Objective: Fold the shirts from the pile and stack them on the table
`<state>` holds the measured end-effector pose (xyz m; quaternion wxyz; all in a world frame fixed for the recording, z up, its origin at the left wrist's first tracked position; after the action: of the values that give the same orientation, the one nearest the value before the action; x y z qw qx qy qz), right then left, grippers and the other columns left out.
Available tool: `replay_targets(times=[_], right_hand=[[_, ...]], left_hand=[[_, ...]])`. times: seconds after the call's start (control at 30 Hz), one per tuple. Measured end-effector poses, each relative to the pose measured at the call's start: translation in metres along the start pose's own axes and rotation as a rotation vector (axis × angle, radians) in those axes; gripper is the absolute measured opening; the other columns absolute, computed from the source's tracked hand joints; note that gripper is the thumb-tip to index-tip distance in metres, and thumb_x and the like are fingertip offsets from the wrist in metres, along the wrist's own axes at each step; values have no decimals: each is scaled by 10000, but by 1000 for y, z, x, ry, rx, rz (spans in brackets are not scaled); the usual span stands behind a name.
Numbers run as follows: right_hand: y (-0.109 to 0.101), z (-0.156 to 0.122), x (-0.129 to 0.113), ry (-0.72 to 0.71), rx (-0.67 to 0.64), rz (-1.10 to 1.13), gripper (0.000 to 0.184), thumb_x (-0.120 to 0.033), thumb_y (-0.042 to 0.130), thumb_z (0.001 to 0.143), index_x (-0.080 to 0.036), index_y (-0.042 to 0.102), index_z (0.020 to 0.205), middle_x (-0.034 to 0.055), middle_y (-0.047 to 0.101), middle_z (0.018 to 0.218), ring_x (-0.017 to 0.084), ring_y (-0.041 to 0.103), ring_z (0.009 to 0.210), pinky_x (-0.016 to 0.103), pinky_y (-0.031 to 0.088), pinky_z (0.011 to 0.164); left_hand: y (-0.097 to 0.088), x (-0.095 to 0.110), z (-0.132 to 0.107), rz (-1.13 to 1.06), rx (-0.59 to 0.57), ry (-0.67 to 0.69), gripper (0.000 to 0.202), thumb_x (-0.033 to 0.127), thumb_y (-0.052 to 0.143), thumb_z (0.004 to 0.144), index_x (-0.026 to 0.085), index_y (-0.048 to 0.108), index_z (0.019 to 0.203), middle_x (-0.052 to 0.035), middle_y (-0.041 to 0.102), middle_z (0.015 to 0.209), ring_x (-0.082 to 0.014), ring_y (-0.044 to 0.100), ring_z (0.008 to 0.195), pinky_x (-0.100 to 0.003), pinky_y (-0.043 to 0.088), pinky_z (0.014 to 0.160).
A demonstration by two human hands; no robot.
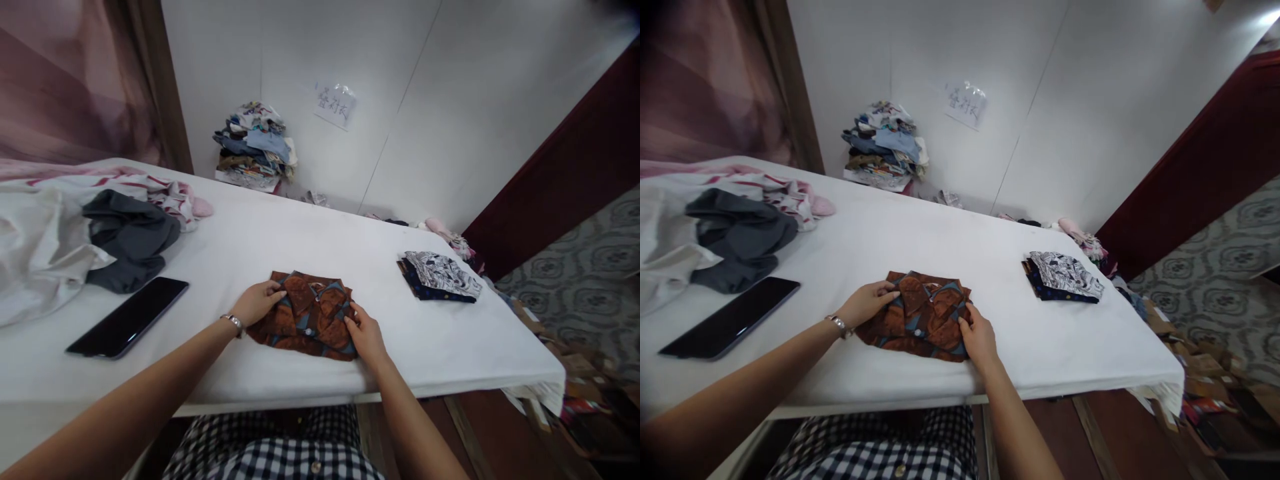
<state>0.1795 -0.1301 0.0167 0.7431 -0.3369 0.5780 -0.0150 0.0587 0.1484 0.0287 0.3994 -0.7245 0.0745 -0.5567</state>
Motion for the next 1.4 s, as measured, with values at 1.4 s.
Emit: replay_targets(times=[1.4], right_hand=[[-9,-44,-21,245,-105,542,413,-499,676,725,-157,632,953,-30,589,598,97,509,438,208,371,402]], left_hand=[[27,70,-95,598,-106,850,316,297,608,839,234,609,1149,-80,643,1135,-247,572,1045,-412,420,909]])
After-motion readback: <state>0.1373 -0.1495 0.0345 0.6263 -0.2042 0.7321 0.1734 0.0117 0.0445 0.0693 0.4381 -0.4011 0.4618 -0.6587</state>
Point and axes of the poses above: each hand's wrist, its own z-axis towards the middle knuckle, its own y-axis out of the palm, x = y × z, the point moved 6 cm from there along z, towards the middle knuckle
